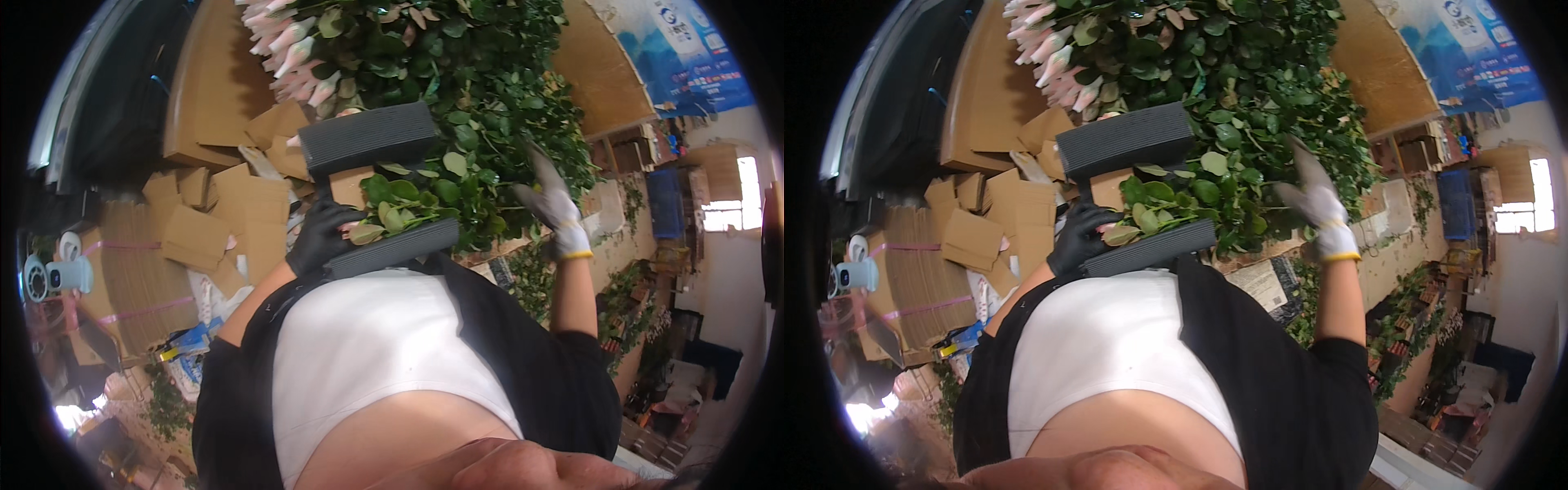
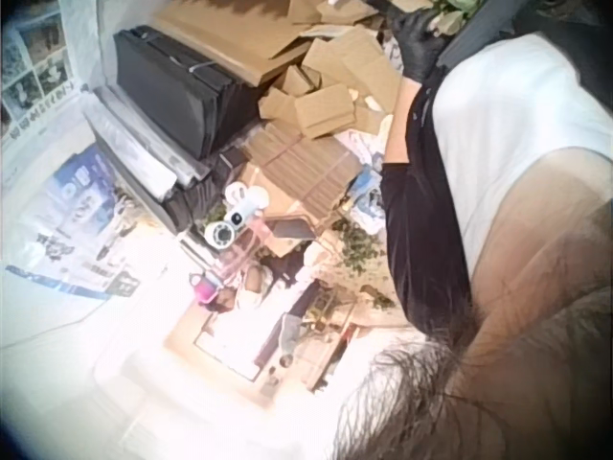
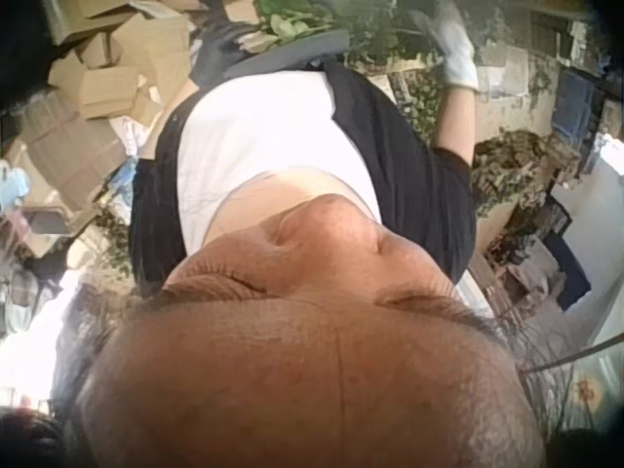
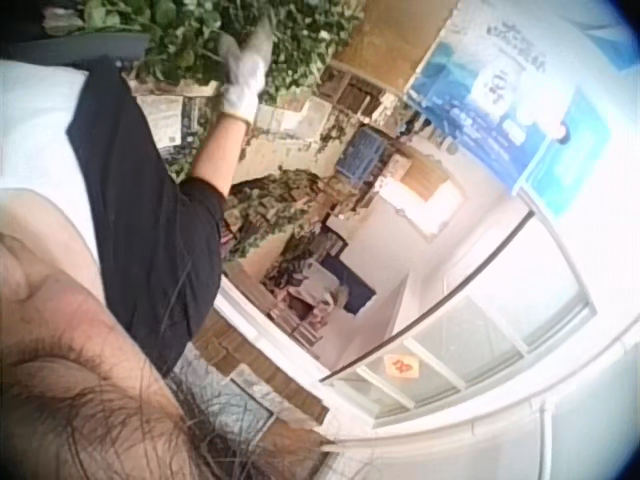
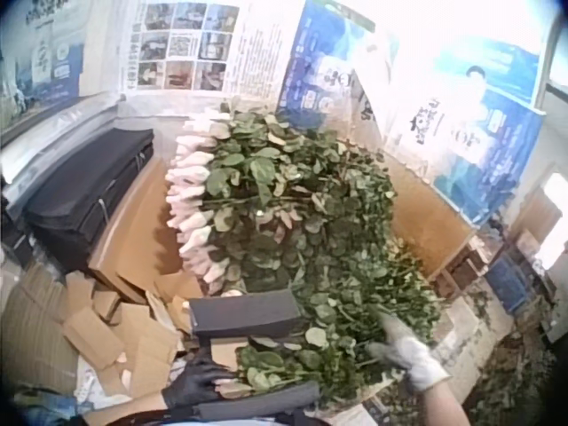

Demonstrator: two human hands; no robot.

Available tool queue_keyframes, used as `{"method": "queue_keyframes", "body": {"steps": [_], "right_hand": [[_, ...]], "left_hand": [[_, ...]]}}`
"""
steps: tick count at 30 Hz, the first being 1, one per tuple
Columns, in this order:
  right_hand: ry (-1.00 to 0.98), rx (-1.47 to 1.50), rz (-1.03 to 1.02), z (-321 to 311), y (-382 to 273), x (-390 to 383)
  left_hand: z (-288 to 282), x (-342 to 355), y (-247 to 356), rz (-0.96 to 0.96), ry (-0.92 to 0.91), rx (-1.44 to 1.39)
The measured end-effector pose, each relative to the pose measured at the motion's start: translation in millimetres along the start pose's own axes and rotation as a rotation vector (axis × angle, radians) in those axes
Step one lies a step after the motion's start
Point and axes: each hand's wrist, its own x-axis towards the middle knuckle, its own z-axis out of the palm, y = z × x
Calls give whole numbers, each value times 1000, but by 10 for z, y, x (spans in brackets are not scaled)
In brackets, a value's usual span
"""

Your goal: The person arranges artificial flowers and greenery into a black rectangular container, then wraps the container in clear plastic and seals it with a stapler. The person handles the flowers, container, plastic wrap, and stapler by hand.

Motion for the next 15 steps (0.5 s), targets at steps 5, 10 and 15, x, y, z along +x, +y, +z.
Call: {"method": "queue_keyframes", "body": {"steps": [5, 10, 15], "right_hand": [[-250, -688, 36, 863, -609, 1218], [2, -388, -90, 735, -59, 1489], [398, -466, -288, -166, -495, 1044]], "left_hand": [[57, -43, -18, -12, -12, 55], [24, -24, -2, -23, -23, 37], [58, -36, -4, -121, 0, -43]]}}
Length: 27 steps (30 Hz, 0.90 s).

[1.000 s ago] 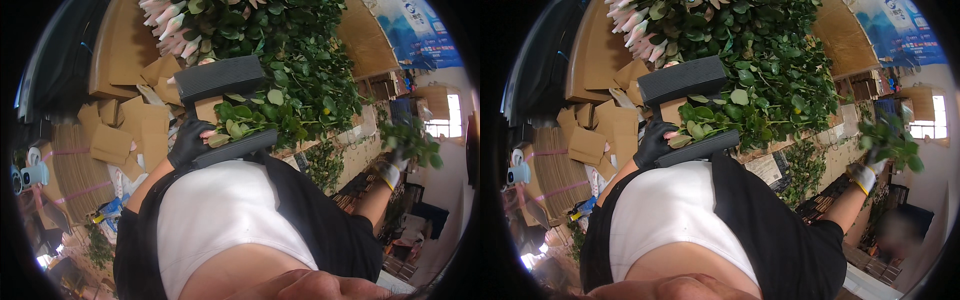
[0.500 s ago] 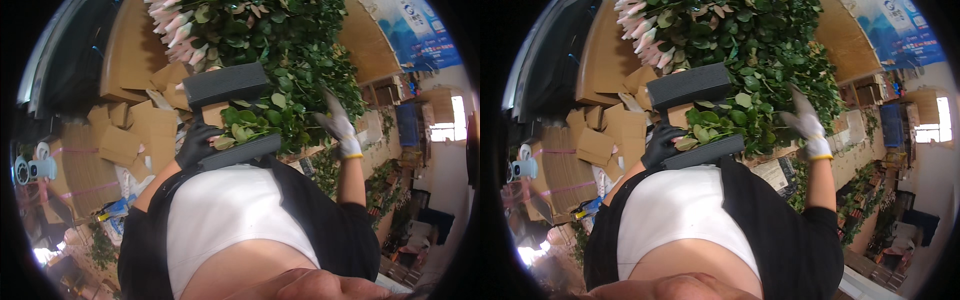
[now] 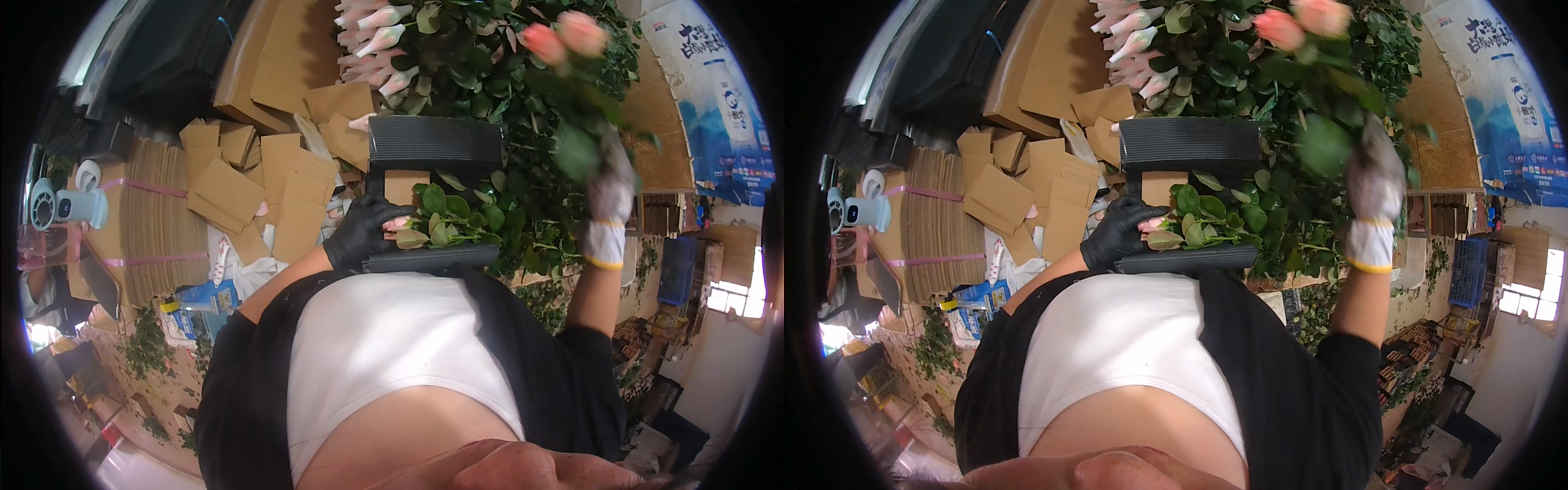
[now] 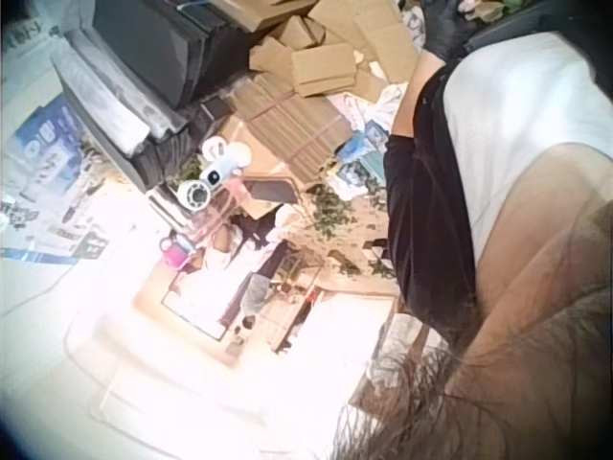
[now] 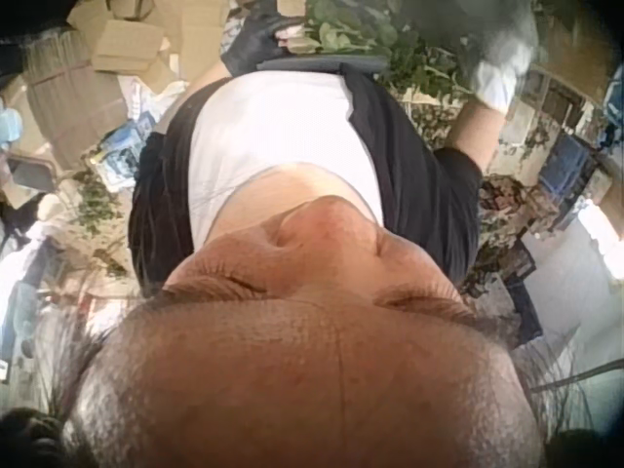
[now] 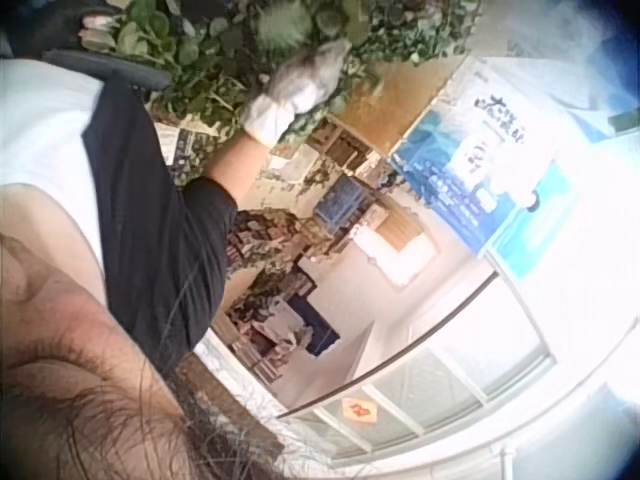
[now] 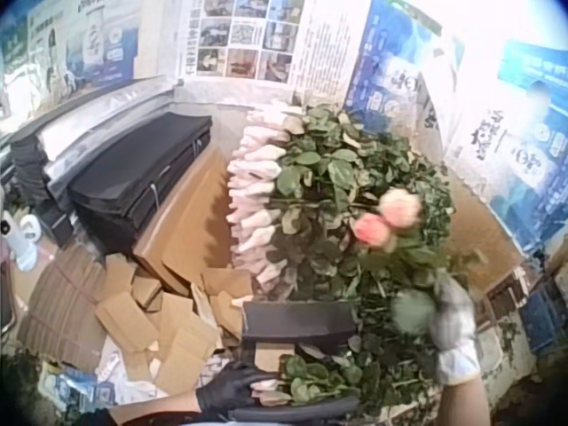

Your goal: The person arranges artificial flowers and greenery into a black rectangular container, then wraps the container in clear plastic and seals it with a stapler. The person handles the flowers, container, plastic wrap, and stapler by hand.

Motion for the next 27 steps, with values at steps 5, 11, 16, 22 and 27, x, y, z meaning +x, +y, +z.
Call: {"method": "queue_keyframes", "body": {"steps": [5, 11, 16, 22, 27], "right_hand": [[-336, 55, -88, 112, -438, -606], [-257, 479, -149, -314, -1246, -397], [-578, 183, -376, 636, -1625, -428], [-717, 95, -270, 835, -1757, -547], [-851, 212, -168, 1058, -1630, -597]], "left_hand": [[109, -48, -178, 144, 33, 97], [87, -33, -180, 200, 112, 184], [72, 30, -168, 156, 81, 92], [123, 10, -179, 139, 108, 79], [28, -27, 76, 116, 182, 231]]}}
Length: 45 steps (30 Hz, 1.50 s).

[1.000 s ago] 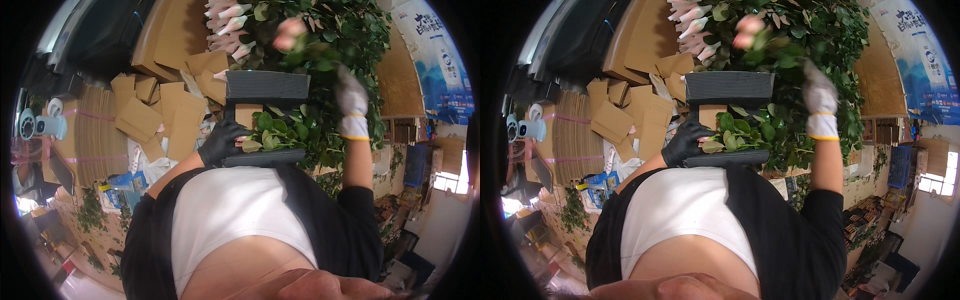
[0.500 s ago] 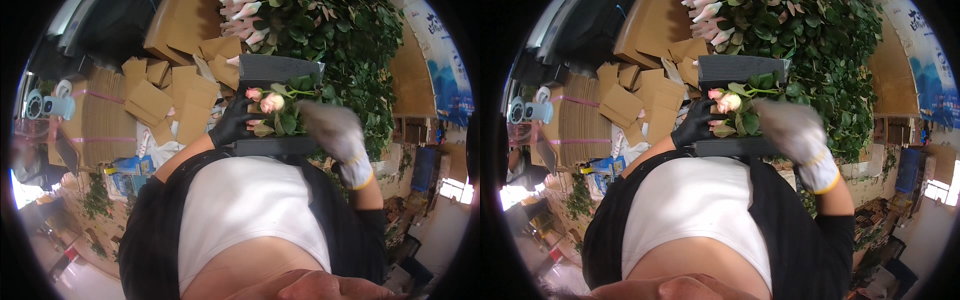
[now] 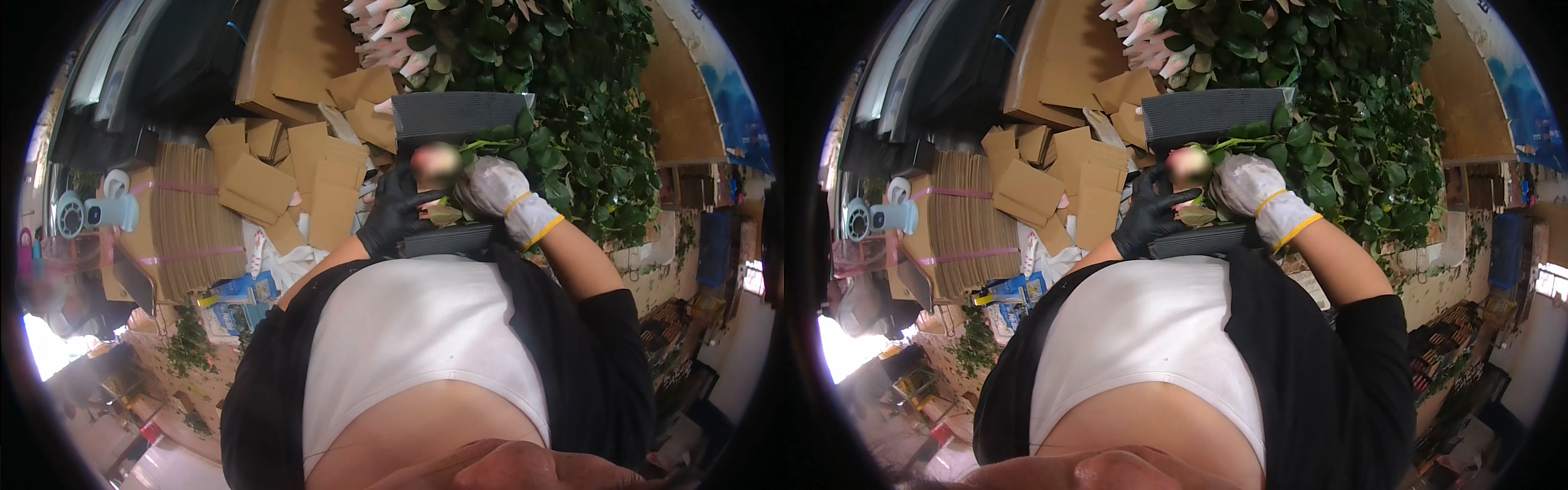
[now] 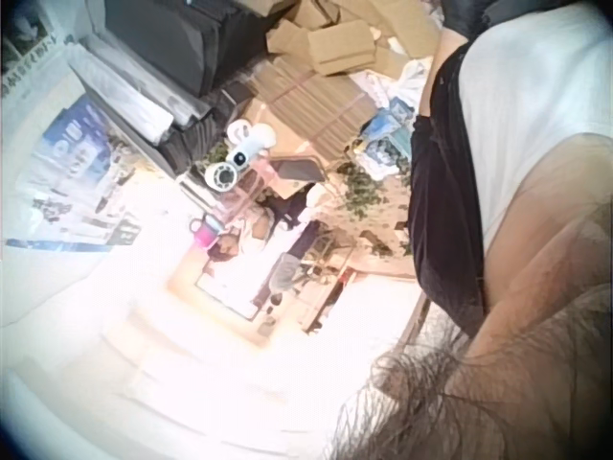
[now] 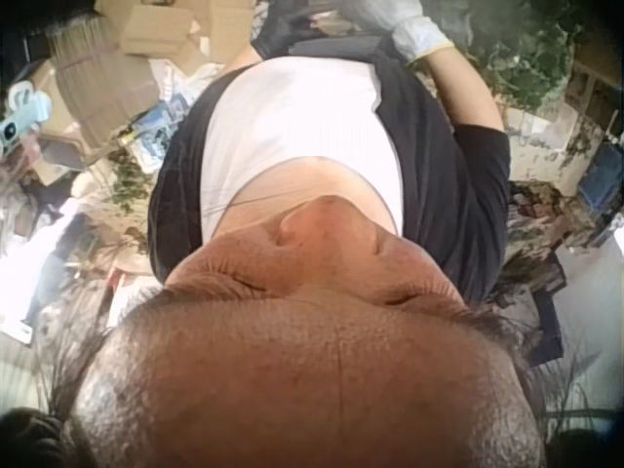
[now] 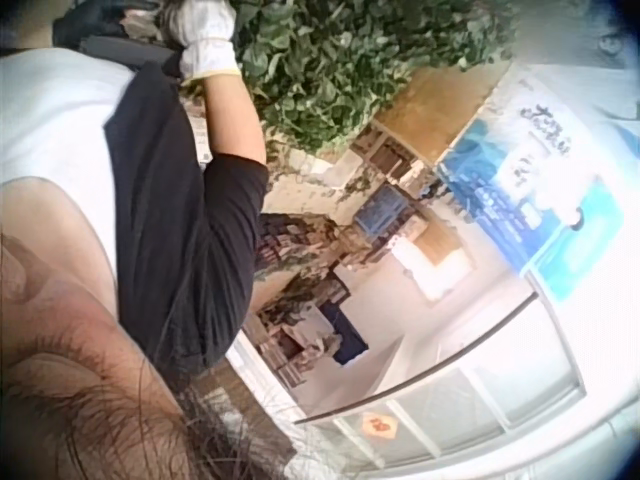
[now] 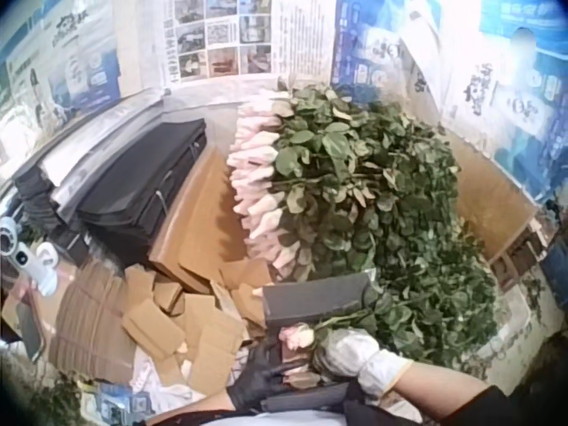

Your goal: The person arranges artificial flowers and greenery into a black rectangular container, then wraps the container in clear plastic and seals it with a stapler. The person handles the flowers, container, plastic wrap, and stapler by hand.

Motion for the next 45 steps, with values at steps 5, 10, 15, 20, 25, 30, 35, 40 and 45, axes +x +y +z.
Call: {"method": "queue_keyframes", "body": {"steps": [5, 10, 15, 20, 25, 30, 35, 40, 45], "right_hand": [[65, 323, 154, -258, -174, -189], [347, 50, 114, -116, 24, -157], [149, 42, 19, -193, 18, -187], [17, -19, -5, -324, -72, -387], [329, 53, -18, -840, -255, -570], [160, -34, -103, -300, -78, -25], [-28, 13, 168, -438, -466, 225], [-171, -62, 237, -596, -665, 271], [-187, 114, 196, -371, -472, 283]], "left_hand": [[17, -48, -66, -24, -45, 19], [92, -135, -75, -176, -59, -132], [66, -67, -18, -245, 10, -253], [-15, 186, -182, 95, -60, -109], [83, 119, -266, 20, -63, -273], [168, 68, -218, -18, -59, -328], [132, 38, -166, -60, -29, -280], [80, 88, -96, 22, 38, -31], [-50, 270, -65, 24, -41, -16]]}}
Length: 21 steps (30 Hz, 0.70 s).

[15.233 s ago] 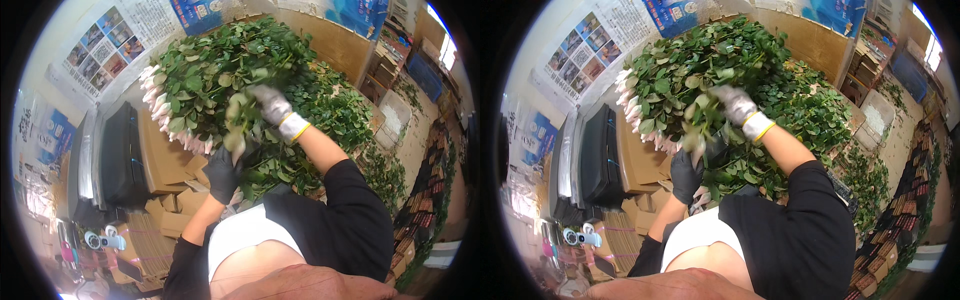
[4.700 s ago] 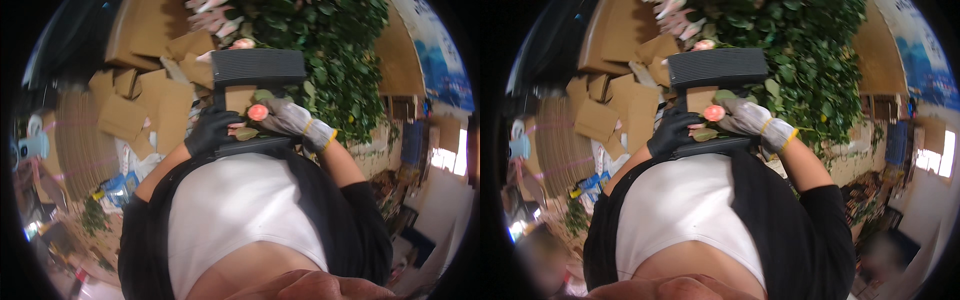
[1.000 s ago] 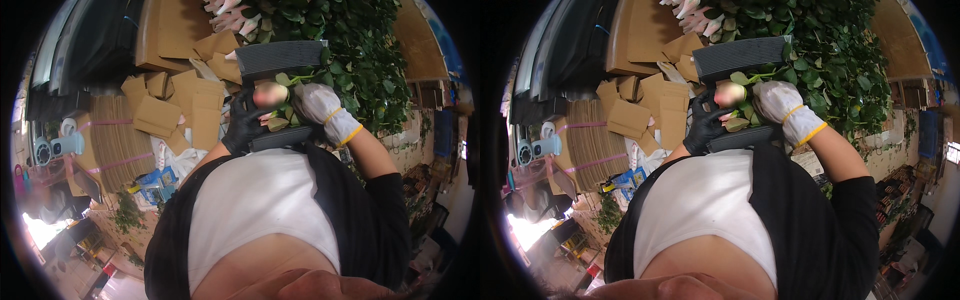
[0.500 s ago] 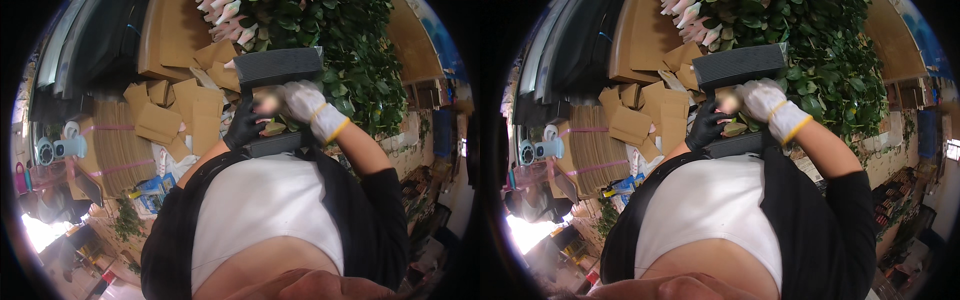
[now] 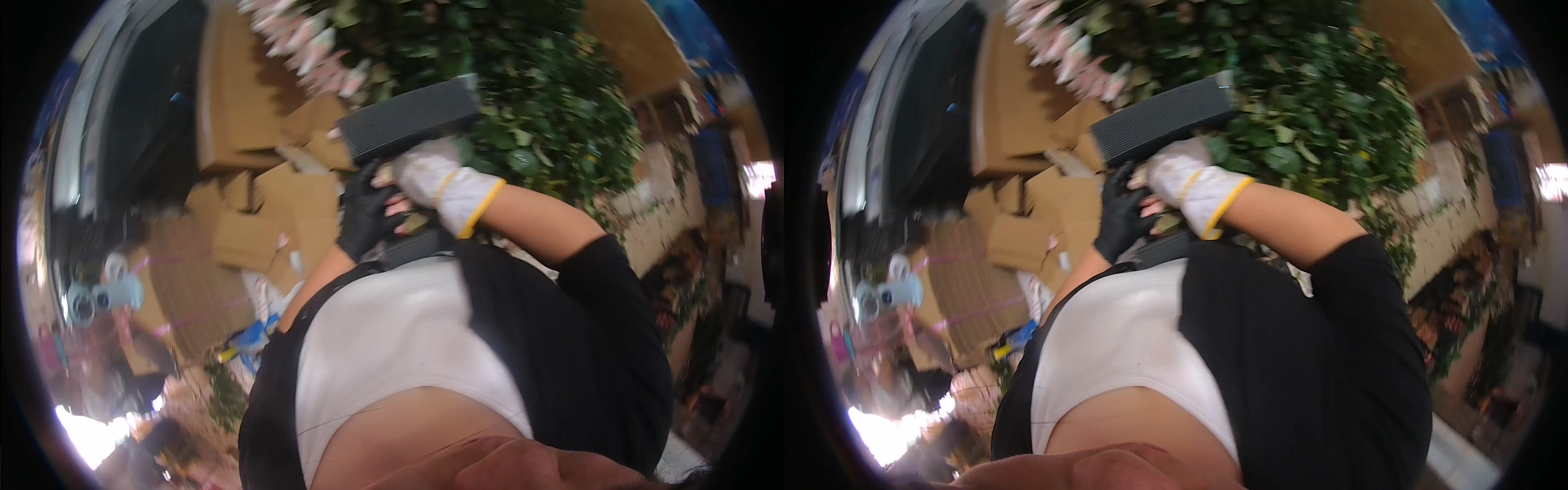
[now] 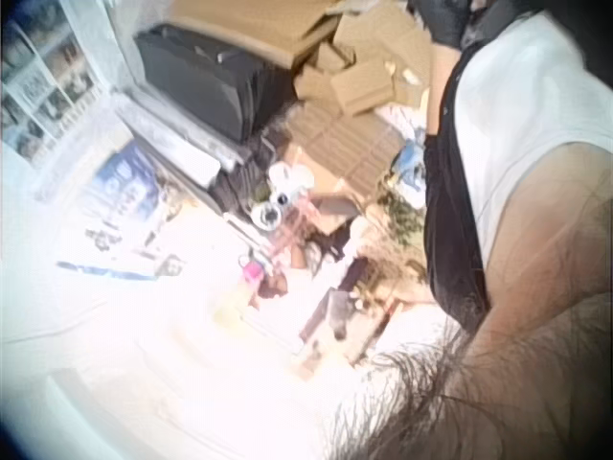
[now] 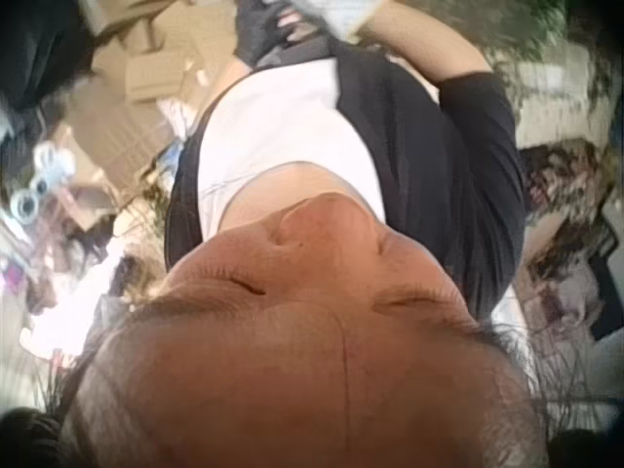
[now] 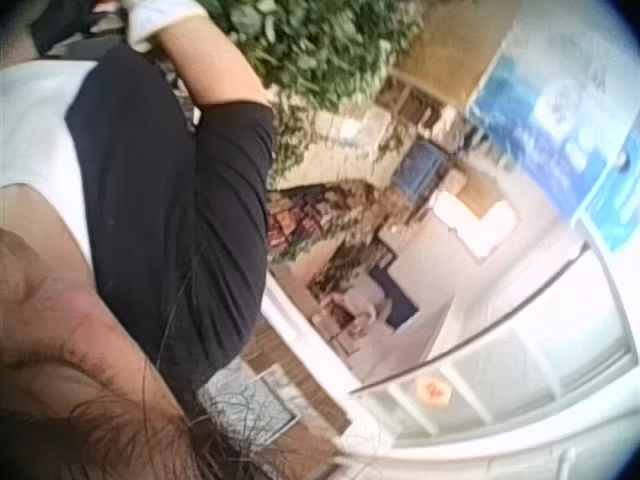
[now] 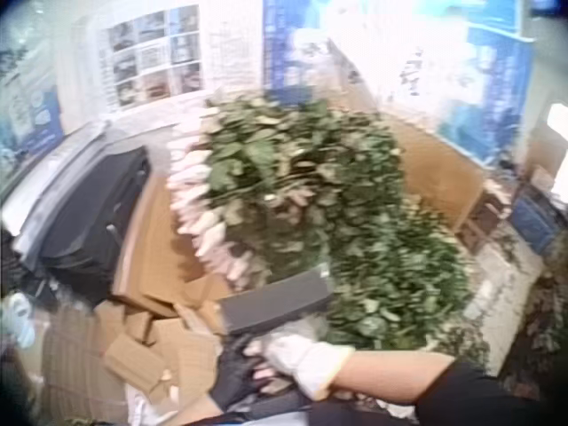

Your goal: The person arranges artificial flowers and greenery into a black rectangular container, then wraps the container in clear plastic and seals it with a stapler. The person handles the flowers, container, plastic wrap, and stapler by hand.

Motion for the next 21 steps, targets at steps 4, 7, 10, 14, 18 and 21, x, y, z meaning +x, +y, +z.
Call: {"method": "queue_keyframes", "body": {"steps": [4, 7, 10, 14, 18, 21], "right_hand": [[172, 13, -222, 17, 250, -237], [415, 589, -247, -174, 607, -624], [777, -25, 208, -249, 1230, -812], [623, -218, 247, 70, 1713, -673], [854, -236, 215, -50, 1520, -846], [694, -232, 378, 260, 1627, -770]], "left_hand": [[88, -4, -310, -81, -104, -279], [82, -12, -330, -182, -114, -254], [223, -51, -343, -162, -19, -256], [222, -49, -322, -107, 1, -311], [233, -159, -362, -300, 5, -440], [167, -56, -290, -213, -51, -413]]}}
